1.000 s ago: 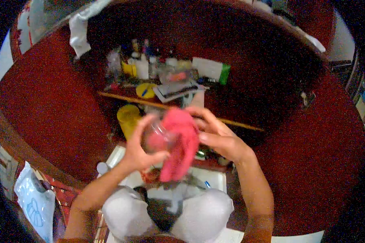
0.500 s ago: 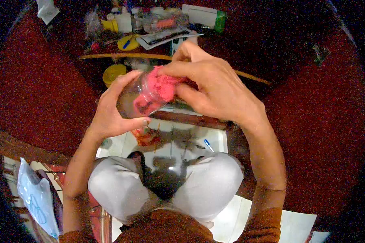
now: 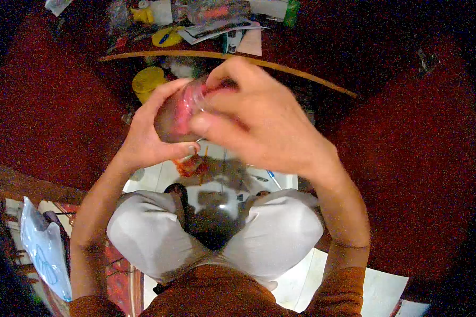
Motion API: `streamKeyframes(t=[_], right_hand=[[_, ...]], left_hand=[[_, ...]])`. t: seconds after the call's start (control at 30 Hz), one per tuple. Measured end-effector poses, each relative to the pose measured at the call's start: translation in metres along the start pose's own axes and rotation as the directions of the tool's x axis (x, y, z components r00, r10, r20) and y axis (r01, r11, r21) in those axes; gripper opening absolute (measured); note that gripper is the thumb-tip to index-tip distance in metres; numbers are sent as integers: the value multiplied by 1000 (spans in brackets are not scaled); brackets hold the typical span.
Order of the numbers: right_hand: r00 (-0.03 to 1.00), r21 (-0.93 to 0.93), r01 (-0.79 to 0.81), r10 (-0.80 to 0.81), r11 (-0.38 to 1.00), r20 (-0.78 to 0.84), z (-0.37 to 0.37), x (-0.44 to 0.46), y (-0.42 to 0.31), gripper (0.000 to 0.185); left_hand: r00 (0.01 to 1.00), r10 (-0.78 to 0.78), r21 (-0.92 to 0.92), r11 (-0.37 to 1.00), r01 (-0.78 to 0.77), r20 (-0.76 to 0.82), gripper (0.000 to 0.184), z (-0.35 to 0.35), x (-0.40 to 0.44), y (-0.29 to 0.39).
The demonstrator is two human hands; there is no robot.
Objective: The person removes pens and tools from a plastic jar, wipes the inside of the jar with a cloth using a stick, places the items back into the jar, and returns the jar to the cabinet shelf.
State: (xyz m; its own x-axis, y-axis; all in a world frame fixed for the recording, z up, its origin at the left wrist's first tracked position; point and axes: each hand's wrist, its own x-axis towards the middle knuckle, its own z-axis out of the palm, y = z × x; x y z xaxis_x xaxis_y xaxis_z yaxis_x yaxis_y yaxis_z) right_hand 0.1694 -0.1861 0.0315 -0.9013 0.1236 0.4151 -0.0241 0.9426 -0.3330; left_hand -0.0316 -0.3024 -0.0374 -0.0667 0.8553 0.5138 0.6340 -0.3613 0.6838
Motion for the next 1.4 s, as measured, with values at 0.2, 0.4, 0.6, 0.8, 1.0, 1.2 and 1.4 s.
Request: streamKeyframes(t=[0.2,0.4,0.6,0.8,1.0,1.2,1.4], right_hand=[[908,479,-75,259,875,-331,15,-40,73,23],[857,411,-515,455,752,243,214,-152,172,19],[736,10,-636,602,772,311,333,-229,220,34],[729,-336,-510,605,792,320,357,-242,213,35],[685,-312,-609,682,729,257,340,-245,219,25],[966,92,-241,248,966,-76,378,-249,244,33],[882,-160,-468,448,869,-144,534,-301,301,9]], left_hand=[[980,-154,-329,939,105,-126,86,-3,-3,-6],[966,-237,-469,868,160,-108,84,-8,-6,-4],[961,-234,-369,915,166,-148,87,-10,-6,-13],[954,-256,-354,916,186,-159,88,-9,-6,-23],[955,-269,-293,930,223,-125,85,-8,-10,-36],[952,-289,-346,908,237,-105,85,-3,-7,-30],[952,-294,-200,941,273,-86,84,-8,-13,-27]])
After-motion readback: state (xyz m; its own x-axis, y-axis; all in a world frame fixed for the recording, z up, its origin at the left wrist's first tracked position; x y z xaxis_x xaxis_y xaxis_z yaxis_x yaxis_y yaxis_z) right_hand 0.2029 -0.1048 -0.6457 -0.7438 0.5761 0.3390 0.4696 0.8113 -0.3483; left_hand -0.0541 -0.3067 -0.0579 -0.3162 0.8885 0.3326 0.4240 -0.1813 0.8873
